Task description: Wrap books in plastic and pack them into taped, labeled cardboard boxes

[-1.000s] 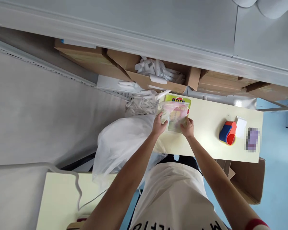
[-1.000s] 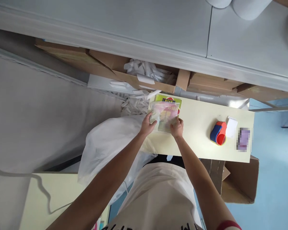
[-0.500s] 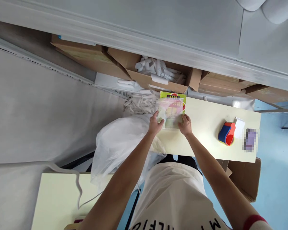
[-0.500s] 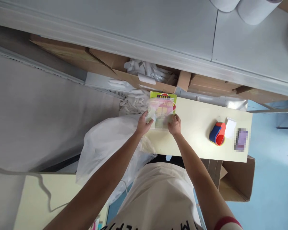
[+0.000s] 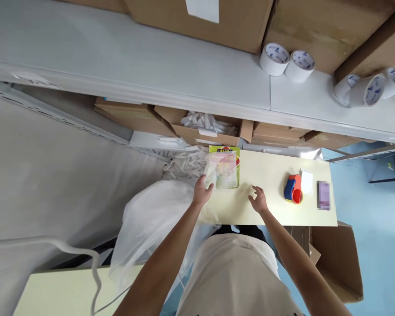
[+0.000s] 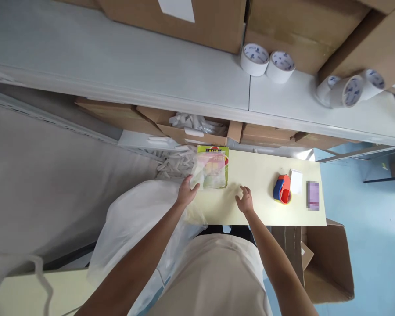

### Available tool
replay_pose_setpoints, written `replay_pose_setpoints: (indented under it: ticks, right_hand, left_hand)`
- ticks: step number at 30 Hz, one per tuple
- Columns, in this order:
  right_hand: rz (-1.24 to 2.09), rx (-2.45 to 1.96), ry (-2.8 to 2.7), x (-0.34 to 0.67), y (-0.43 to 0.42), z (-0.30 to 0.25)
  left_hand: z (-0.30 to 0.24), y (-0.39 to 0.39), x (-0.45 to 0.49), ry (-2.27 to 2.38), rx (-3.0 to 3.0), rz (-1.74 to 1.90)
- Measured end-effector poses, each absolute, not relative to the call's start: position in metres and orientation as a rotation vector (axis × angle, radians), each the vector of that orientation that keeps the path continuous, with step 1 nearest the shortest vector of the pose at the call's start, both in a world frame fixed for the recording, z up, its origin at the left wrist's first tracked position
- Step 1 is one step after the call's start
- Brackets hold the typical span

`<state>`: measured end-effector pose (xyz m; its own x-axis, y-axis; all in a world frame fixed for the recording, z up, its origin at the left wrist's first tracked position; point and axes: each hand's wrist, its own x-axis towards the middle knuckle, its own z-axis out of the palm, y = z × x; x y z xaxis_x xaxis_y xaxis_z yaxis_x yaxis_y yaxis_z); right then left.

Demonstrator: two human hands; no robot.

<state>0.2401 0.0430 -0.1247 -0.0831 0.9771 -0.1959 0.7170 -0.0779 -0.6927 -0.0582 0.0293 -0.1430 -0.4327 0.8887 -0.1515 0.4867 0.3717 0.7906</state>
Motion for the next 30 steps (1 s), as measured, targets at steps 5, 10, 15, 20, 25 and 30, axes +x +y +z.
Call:
replay_pose_setpoints:
  ticks: [5, 10, 15, 20, 25, 30]
  right_hand:
    - [1.084, -1.854, -1.673, 0.267, 0.015, -0.12]
    - [1.095, -1.815, -1.631, 0.286, 0.007, -0.109]
    - [1.097, -1.73, -1.598, 0.316, 0.021, -0.093]
    - [0.669, -1.82, -1.579, 0.386, 0.053, -0.078]
    - [0.727, -2.153, -1.353, 0.448, 0.075, -0.09]
    - [0.885, -2.108, -1.392, 0.462, 0.082, -0.116]
  left_hand:
    - [-0.142, 0.018, -0.041, 2.111, 1.224, 0.965]
    - [-0.131, 0.014, -0.02, 2.128, 1.186, 1.031]
    - [-0.105, 0.022, 0.006, 2.058, 1.044, 1.09]
    - [-0.085, 0.044, 0.071, 1.842, 0.96, 1.024]
    - [-0.088, 0.07, 0.179, 1.595, 0.901, 0.822]
    - [-0.093, 0.085, 0.269, 1.424, 0.785, 0.676]
